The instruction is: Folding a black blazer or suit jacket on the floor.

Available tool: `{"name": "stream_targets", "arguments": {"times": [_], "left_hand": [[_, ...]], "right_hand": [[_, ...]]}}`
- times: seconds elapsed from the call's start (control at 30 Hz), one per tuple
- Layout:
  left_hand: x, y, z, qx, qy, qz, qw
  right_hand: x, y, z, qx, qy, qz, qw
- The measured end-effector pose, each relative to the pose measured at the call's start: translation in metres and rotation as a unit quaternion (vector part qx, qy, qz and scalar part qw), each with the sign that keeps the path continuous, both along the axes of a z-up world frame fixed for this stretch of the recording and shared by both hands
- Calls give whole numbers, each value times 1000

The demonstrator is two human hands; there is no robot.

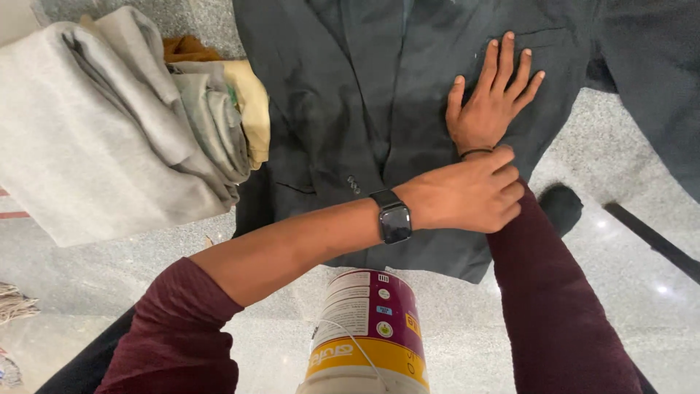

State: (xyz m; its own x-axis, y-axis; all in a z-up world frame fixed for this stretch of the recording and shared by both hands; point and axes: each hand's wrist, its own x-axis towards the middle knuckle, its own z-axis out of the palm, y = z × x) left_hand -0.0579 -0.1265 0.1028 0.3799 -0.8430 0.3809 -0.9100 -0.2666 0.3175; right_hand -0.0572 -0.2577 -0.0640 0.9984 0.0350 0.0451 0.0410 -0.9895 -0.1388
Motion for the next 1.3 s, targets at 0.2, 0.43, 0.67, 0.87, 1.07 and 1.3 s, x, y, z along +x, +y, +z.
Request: {"name": "stream_targets", "arguments": {"times": [0.2,0.43,0.67,0.87,1.07,1.3], "left_hand": [[-11,-15,6,-30,7,-4,1000],[-16,-8,22,-78,32,-5,996],[-26,4,11,-19,24,-35,999],[-26,8,10,-18,38,-32,999],[-30,8,16,-20,34,-36,999],[-27,15,20,-77,69,-39,994]], "right_hand": [[-1,-3,-5,-12,1,1,1000],[-1,-4,-4,7,19,-7,1000],[0,-4,-4,9,21,-3,1000],[-1,-5,-8,4,13,-3,1000],[-2,-6,-11,-2,6,2,1000],[-2,-7,-12,-2,11,2,1000]]}}
